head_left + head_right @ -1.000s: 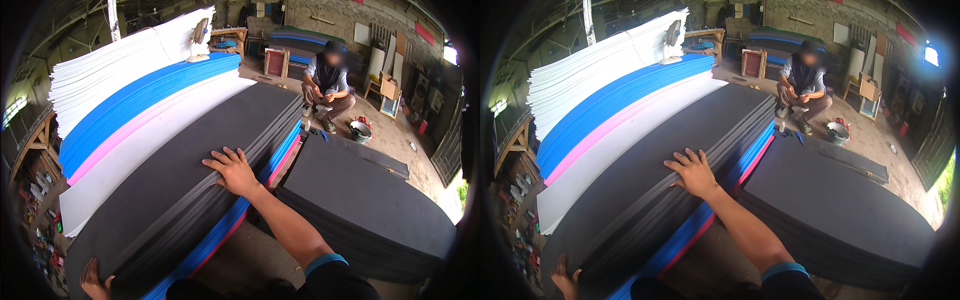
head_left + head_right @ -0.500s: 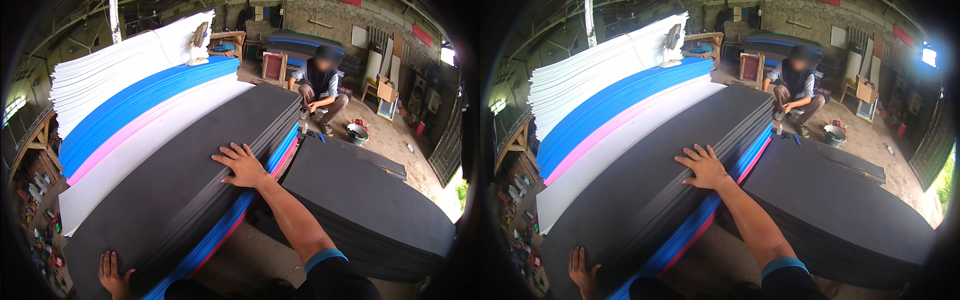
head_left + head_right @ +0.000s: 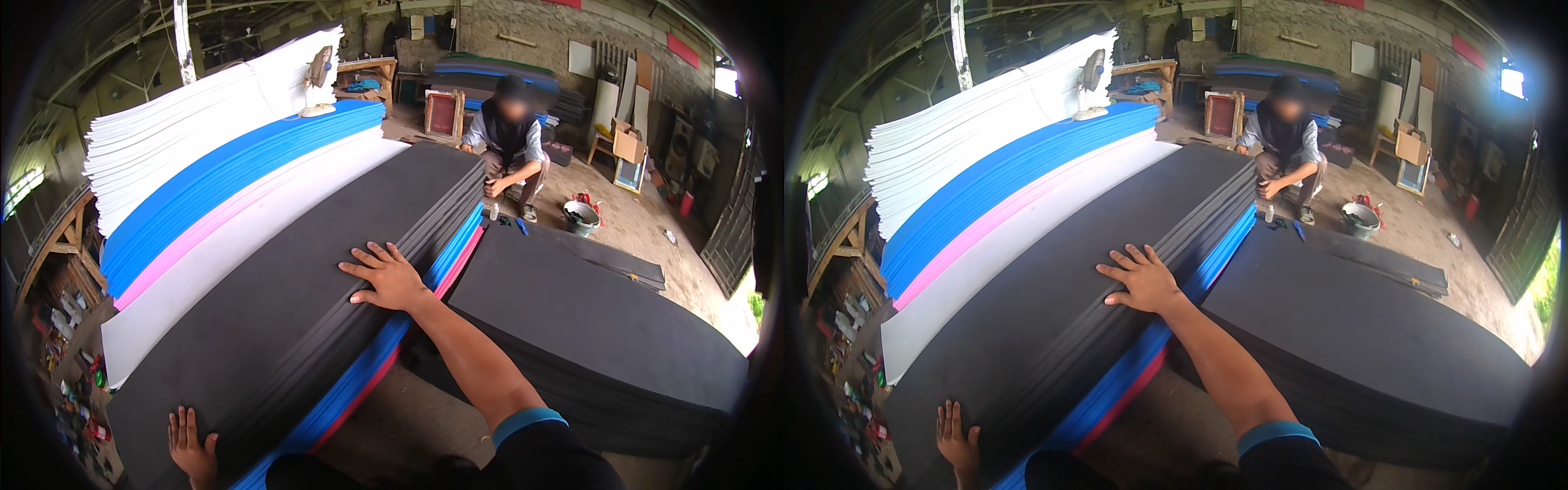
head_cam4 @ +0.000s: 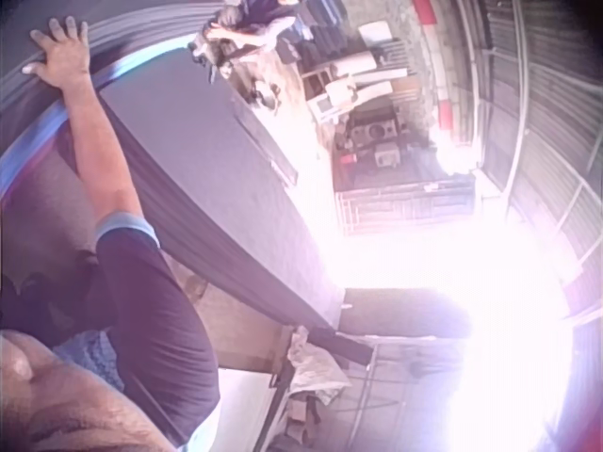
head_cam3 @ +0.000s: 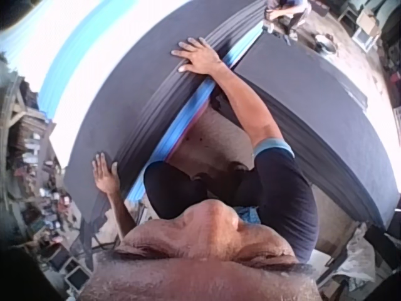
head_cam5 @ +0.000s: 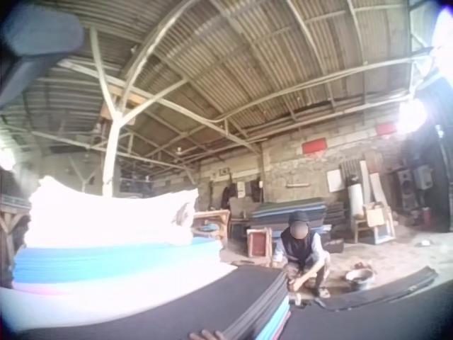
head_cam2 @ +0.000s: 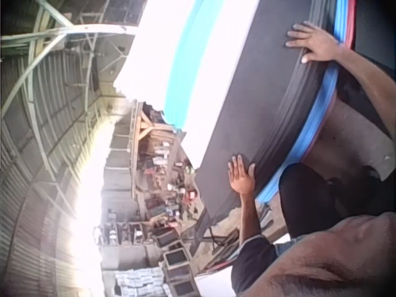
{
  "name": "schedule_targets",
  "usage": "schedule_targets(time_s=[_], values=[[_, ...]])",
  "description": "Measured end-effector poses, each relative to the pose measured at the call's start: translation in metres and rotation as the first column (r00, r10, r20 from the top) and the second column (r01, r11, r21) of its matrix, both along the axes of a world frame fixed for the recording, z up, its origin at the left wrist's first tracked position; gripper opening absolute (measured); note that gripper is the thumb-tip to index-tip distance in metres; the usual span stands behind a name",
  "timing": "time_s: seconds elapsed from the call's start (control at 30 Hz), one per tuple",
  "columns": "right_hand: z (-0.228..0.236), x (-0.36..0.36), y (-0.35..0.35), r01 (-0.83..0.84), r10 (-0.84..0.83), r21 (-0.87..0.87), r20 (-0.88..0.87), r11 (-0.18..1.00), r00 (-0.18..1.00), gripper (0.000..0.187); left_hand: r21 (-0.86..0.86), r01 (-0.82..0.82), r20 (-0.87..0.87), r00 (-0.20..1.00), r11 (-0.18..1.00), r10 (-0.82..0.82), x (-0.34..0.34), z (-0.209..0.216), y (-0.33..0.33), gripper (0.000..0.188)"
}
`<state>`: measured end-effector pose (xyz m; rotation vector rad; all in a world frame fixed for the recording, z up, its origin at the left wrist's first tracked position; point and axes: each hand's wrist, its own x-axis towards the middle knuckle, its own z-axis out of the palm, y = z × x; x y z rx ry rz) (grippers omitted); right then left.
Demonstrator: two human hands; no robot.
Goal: The person repeatedly picks up large colored foam sheets and places them onto a growing stack. The person handles pink, blue, and black foam sheets one at a time, aligning them before adding them to the pile.
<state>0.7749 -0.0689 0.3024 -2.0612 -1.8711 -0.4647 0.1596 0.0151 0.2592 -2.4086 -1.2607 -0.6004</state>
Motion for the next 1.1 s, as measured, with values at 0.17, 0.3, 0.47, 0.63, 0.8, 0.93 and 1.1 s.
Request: schedule_targets(time_s=[0.17, 0.3, 0.47, 0.63, 0.8, 0.93, 1.1], values=[[-0.005, -0.008, -0.001, 0.027, -0.027, -0.012, 0.017, 1.0, 0.999, 0.082, 0.037, 0.033, 0.015, 0.999, 0.999, -0.033, 0.004, 0.002, -0.003, 0.08], [-0.004, -0.018, -0.002, 0.063, -0.062, -0.044, 0.025, 0.997, 0.998, 0.08, -0.03, 0.039, -0.009, 0.999, 0.999, -0.039, 0.035, 0.018, -0.015, 0.081], [0.011, -0.036, -0.015, 0.155, -0.147, -0.163, 0.059, 0.974, 0.987, 0.083, -0.168, 0.104, -0.026, 0.994, 0.98, -0.11, 0.12, 0.041, -0.017, 0.088], [0.029, -0.046, -0.066, 0.296, -0.25, -0.28, 0.189, 0.913, 0.95, 0.094, -0.205, 0.331, -0.047, 0.937, 0.921, -0.347, 0.232, 0.051, -0.021, 0.098], [0.022, -0.029, -0.185, 0.5, -0.474, -0.154, 0.176, 0.852, 0.862, 0.094, -0.244, 0.589, -0.104, 0.774, 0.771, -0.624, 0.335, 0.059, -0.049, 0.1], [0.022, -0.026, -0.297, 0.613, -0.618, -0.188, 0.039, 0.767, 0.785, 0.088, -0.328, 0.813, 0.073, 0.529, 0.481, -0.845, 0.408, 0.058, -0.096, 0.092], [0.026, -0.039, -0.405, 0.696, -0.708, -0.205, 0.025, 0.688, 0.706, 0.092, -0.27, 0.932, 0.064, 0.266, 0.24, -0.962, 0.479, 0.051, -0.159, 0.085]])
